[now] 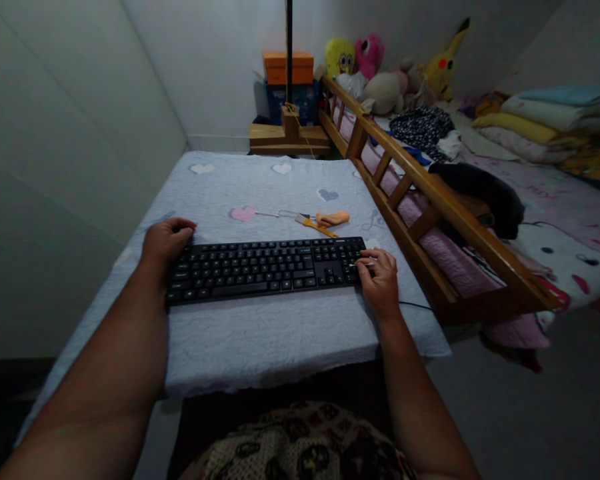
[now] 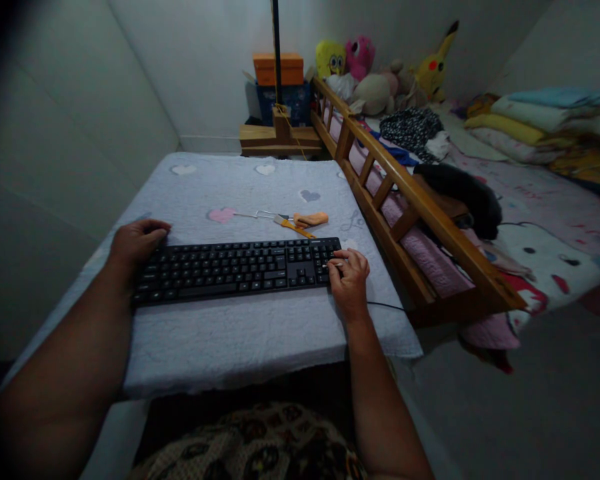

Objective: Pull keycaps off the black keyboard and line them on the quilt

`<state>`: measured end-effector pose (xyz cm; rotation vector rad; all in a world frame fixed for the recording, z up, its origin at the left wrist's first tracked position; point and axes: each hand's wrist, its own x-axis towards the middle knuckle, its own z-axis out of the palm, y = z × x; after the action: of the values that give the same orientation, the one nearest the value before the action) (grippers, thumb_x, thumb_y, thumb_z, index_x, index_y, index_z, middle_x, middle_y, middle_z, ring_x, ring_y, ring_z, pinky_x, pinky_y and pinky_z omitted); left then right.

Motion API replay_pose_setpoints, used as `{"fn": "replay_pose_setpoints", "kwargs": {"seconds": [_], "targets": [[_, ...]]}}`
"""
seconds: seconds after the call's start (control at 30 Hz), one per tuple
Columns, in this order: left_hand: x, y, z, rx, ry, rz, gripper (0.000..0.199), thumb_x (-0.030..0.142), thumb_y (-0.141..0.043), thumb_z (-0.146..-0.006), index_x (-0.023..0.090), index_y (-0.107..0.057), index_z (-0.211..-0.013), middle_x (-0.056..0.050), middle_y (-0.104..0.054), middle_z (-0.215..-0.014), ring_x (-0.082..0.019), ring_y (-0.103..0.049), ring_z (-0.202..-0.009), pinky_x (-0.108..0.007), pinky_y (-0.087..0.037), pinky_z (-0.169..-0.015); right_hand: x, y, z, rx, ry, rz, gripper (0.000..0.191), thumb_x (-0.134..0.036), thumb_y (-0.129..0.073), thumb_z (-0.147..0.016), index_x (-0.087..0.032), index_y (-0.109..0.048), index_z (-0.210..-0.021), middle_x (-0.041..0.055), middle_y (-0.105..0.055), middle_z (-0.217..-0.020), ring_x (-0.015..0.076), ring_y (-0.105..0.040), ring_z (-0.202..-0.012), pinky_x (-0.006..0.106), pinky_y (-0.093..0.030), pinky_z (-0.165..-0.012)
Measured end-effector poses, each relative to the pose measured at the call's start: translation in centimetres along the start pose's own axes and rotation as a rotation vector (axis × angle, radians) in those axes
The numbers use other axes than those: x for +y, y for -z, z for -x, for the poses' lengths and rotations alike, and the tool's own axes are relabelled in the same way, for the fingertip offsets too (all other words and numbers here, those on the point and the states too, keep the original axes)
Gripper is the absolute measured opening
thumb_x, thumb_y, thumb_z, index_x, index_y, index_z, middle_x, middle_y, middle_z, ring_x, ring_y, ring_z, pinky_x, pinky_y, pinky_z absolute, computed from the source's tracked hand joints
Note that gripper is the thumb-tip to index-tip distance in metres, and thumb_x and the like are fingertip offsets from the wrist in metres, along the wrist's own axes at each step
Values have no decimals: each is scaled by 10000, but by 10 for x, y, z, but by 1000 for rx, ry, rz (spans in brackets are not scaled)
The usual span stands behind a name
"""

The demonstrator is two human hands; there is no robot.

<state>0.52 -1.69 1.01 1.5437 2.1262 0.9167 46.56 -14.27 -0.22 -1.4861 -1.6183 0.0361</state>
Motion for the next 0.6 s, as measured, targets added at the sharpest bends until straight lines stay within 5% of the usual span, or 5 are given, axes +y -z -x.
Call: {"fn": "replay_pose_setpoints", "kwargs": {"seconds": [0.6], "targets": [[2, 0, 0, -14, -10, 3, 413, 357, -567, -652, 157, -738, -970, -46, -703, -870, -236, -617, -841, -379, -506, -888, 4, 3, -1, 90, -24, 40, 143, -222, -567, -854, -241, -650, -740, 65, -714, -991, 278, -564, -1111, 504, -408, -1041]]}}
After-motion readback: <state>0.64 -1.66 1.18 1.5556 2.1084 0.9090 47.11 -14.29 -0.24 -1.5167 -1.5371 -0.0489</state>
